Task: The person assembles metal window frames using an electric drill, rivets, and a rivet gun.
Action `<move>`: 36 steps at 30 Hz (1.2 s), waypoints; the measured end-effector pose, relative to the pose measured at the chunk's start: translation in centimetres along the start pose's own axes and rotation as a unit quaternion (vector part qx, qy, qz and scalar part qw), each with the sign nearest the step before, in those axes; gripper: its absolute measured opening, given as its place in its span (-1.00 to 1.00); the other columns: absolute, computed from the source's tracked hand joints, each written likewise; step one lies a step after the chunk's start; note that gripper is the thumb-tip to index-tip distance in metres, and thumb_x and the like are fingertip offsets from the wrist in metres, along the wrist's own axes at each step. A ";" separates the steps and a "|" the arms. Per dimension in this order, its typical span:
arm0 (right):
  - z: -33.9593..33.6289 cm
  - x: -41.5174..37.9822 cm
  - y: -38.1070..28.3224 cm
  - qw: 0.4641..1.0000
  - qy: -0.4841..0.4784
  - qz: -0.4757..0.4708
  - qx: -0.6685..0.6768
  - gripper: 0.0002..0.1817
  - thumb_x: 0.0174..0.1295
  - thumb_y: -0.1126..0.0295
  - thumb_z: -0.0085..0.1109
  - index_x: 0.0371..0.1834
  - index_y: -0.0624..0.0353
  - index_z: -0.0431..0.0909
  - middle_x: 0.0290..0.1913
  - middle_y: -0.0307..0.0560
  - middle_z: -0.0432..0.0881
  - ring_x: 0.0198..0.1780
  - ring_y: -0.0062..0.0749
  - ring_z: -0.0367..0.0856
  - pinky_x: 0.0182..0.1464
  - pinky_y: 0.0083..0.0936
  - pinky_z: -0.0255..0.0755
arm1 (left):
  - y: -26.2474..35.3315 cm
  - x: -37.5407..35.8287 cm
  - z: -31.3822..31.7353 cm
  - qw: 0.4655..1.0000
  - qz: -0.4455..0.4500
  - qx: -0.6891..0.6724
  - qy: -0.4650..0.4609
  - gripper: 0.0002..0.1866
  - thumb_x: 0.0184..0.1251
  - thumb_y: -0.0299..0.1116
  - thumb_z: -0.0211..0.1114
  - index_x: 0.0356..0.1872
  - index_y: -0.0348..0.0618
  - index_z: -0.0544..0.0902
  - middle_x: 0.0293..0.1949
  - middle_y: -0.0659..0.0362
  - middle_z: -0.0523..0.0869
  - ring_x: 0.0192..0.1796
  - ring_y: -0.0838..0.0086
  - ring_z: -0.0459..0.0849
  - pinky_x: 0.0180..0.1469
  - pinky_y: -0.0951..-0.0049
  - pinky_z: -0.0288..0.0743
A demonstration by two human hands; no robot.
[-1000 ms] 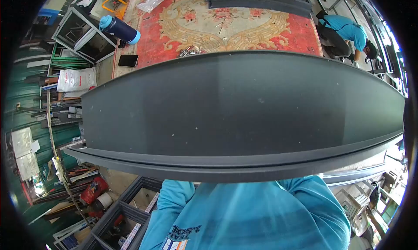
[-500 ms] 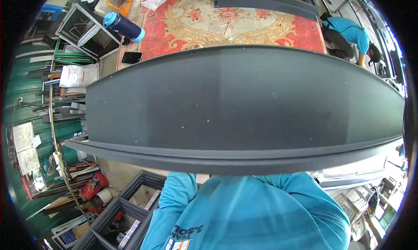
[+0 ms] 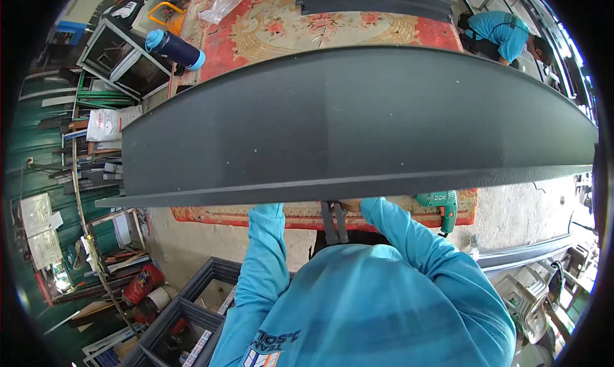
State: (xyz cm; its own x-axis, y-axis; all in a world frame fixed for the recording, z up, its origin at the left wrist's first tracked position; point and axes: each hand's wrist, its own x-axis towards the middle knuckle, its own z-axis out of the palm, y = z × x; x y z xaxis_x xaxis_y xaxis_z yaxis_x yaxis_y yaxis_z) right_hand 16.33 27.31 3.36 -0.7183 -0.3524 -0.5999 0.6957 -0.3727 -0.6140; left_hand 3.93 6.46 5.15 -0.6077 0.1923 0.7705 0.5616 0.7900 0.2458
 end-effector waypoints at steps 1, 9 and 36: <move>-0.2 -0.4 -0.6 1.000 0.001 0.002 0.003 -0.40 0.21 -0.26 0.20 -0.26 0.16 0.59 -0.38 -0.17 0.54 -0.30 -0.42 0.49 -0.27 -0.34 0.43 | 0.0 -0.1 -0.3 1.000 -0.007 -0.005 -0.003 -0.55 0.34 -0.06 0.25 0.00 -0.26 0.55 0.00 0.14 0.62 0.02 0.28 0.61 0.08 0.17 0.54; -8.0 -0.2 2.5 0.982 -0.050 0.039 -0.178 -0.42 0.17 -0.17 0.29 -0.13 0.20 0.62 -0.24 0.01 0.66 -0.14 -0.26 0.63 -0.11 -0.27 0.51 | 0.2 -1.1 -2.4 0.997 -0.061 -0.038 -0.003 -0.50 0.31 -0.01 0.25 0.00 -0.27 0.54 -0.01 0.12 0.62 0.01 0.27 0.62 0.08 0.16 0.54; -4.0 6.7 -13.9 0.757 0.246 -0.240 -0.555 -0.42 0.15 -0.04 0.33 0.05 0.19 0.54 -0.13 0.12 0.66 -0.07 -0.12 0.65 0.00 -0.26 0.51 | -0.7 -0.7 0.8 0.884 -0.319 -0.340 0.017 -0.22 0.06 0.32 0.31 -0.07 -0.33 0.52 -0.14 0.02 0.65 -0.09 0.29 0.65 0.10 0.17 0.54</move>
State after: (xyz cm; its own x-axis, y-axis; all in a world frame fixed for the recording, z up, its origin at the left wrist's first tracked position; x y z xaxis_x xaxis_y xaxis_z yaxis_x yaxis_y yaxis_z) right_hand 1.88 33.62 5.83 -0.9907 0.0604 -0.1216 0.1294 0.6913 -0.7109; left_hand 3.54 6.28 3.94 -0.9123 -0.1933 0.3610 0.3244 0.1967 0.9252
